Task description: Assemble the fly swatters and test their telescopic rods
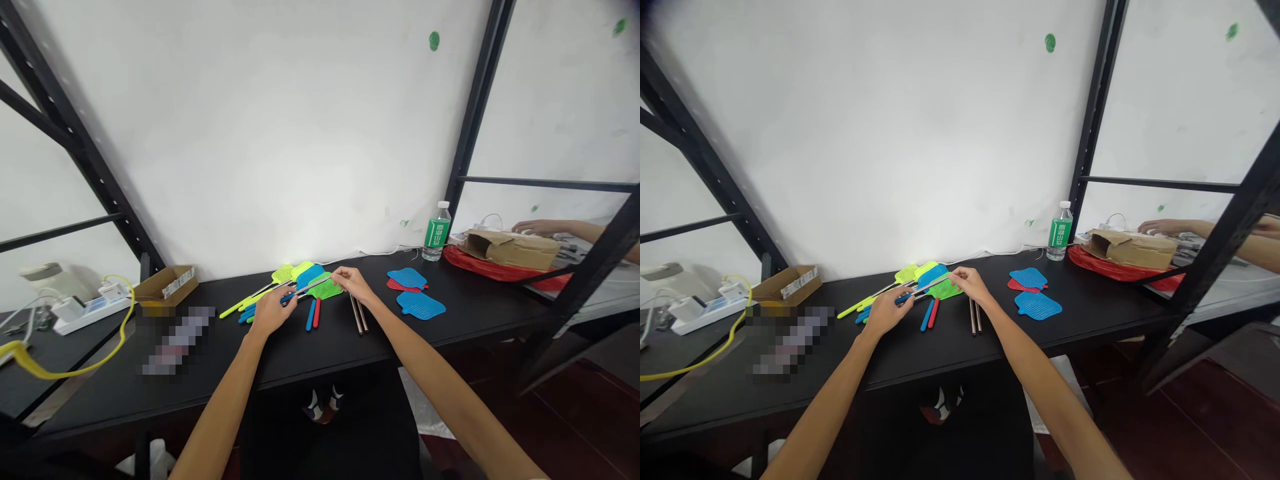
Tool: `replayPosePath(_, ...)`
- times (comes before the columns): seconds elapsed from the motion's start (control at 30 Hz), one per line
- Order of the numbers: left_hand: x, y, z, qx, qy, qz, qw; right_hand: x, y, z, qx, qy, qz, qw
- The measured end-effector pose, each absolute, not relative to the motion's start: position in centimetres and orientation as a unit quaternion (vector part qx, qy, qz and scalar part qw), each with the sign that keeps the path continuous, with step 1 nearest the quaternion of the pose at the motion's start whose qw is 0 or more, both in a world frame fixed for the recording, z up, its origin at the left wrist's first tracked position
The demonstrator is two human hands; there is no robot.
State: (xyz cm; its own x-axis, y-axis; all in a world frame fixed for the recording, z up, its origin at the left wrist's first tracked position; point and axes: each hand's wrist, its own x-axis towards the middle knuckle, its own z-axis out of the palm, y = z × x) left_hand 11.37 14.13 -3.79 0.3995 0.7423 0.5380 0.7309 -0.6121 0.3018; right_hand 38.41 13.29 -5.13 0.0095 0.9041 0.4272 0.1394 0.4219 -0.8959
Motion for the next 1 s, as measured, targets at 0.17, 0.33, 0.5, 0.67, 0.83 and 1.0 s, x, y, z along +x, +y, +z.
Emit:
replayPosePath(0.17,11.42,14.13,-3.82,0.836,0.440,0.327,0.006,38.33,13.15,-4.92,-0.427,-0.622,0.333,0.565)
replayPosePath(0.33,11.42,14.09,-3.86,0.840,0.434,0.326,0.002,38.23,12.93,-4.82,-0.422,-0.628,0.338,0.560)
replayPosePath(0.5,11.40,14.05,-3.87,0.841,0.435,0.323,0.002,38.17,12.96,-4.93,-0.422,-0.629,0.342,0.557)
replayPosePath(0.67,11.41,14.09,-3.86,0.842,0.432,0.322,-0.001,38.10,12.74,-4.82,-0.419,-0.642,0.337,0.547)
replayPosePath(0.83,11.44,14.10,-3.88,0.843,0.436,0.316,0.001,37.93,12.45,-4.61,-0.415,-0.648,0.335,0.544)
replayPosePath(1.0,11.48,14.04,-3.83,0.846,0.431,0.314,0.000,37.98,12.73,-4.89,-0.423,-0.651,0.331,0.536)
